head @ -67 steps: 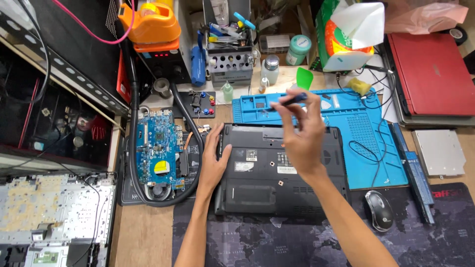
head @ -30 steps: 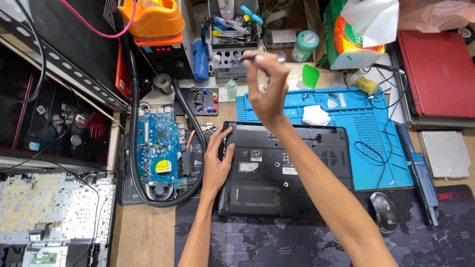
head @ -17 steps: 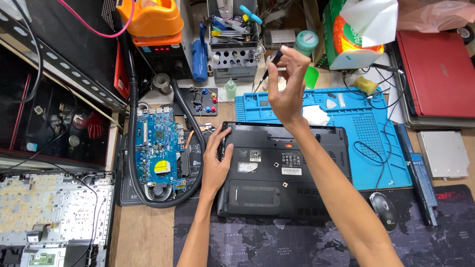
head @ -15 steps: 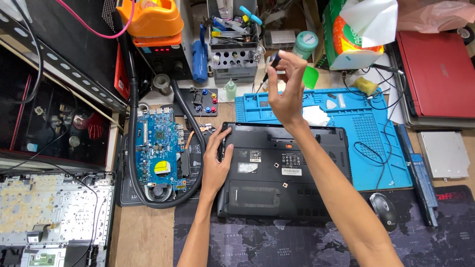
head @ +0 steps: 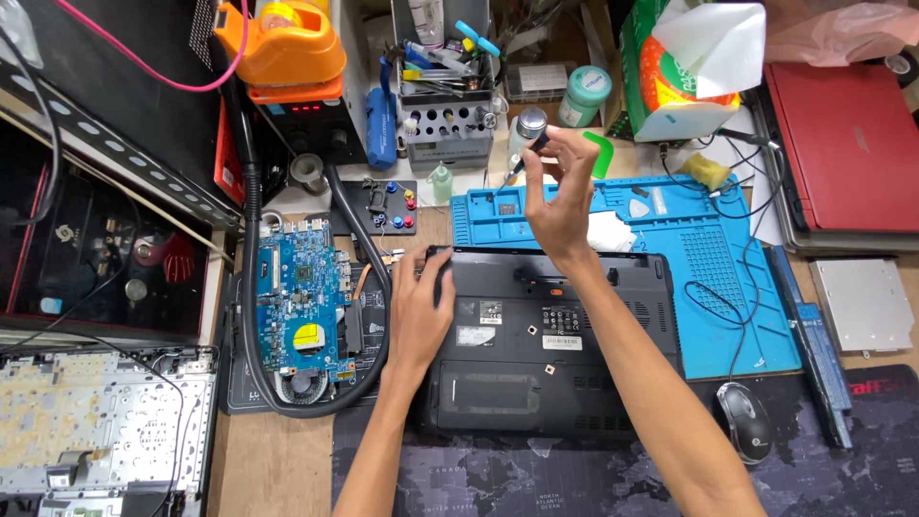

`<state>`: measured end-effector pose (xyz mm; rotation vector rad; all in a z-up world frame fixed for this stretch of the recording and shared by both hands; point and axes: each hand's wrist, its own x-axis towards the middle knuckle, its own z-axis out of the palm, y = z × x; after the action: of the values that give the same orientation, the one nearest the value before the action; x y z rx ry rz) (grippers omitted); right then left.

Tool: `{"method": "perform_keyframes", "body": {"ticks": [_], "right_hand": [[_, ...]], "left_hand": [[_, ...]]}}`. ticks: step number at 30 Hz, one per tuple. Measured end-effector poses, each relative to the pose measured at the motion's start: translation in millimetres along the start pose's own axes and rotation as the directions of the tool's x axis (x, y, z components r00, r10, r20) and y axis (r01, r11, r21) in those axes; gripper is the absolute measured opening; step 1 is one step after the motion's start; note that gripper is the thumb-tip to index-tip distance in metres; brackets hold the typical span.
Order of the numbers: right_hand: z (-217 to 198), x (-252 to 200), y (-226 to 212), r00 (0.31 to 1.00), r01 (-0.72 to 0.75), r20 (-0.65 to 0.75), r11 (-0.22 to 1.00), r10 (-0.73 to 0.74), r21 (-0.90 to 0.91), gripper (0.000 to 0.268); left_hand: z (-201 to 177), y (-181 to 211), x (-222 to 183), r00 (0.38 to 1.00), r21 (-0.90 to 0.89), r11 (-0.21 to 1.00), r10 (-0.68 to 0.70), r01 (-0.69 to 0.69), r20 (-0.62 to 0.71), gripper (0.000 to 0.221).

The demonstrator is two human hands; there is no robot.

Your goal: Disassembling a laptop by removing screws, back panels, and the optical drive.

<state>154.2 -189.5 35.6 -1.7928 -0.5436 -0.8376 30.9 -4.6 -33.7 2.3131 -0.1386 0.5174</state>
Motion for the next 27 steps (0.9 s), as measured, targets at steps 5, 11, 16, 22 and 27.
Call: {"method": "perform_keyframes", "body": {"ticks": [5, 11, 16, 22, 27], "right_hand": [[-5, -19, 12, 0.991, -0.051, -0.125, 0.998, 0.054, 0.031, 0.038], [-25, -32, 30, 0.923, -0.138, -0.341, 0.981, 0.176, 0.134, 0.044], [-28, -40, 45, 0.867, -0.23, -0.405, 0.954, 0.29, 0.19, 0.043], [-30, -36, 44, 0.854, -0.257, -0.409, 0.944, 0.321, 0.206, 0.04], [-30, -39, 46, 0.844, -0.28, -0.399, 0.929, 0.359, 0.242, 0.039]], "left_hand": [[44, -17, 62, 0.984, 0.136, 0.974, 0.178, -0.18, 0.026, 0.011], [98, -31, 117, 0.963, 0.307, 0.913, 0.252, -0.269, 0.093, 0.009], [114, -32, 121, 0.951, 0.344, 0.888, 0.263, -0.304, 0.163, 0.022], [118, -28, 126, 0.948, 0.383, 0.869, 0.271, -0.315, 0.165, 0.028], [108, -22, 124, 0.948, 0.389, 0.867, 0.253, -0.311, 0.193, 0.023]]}}
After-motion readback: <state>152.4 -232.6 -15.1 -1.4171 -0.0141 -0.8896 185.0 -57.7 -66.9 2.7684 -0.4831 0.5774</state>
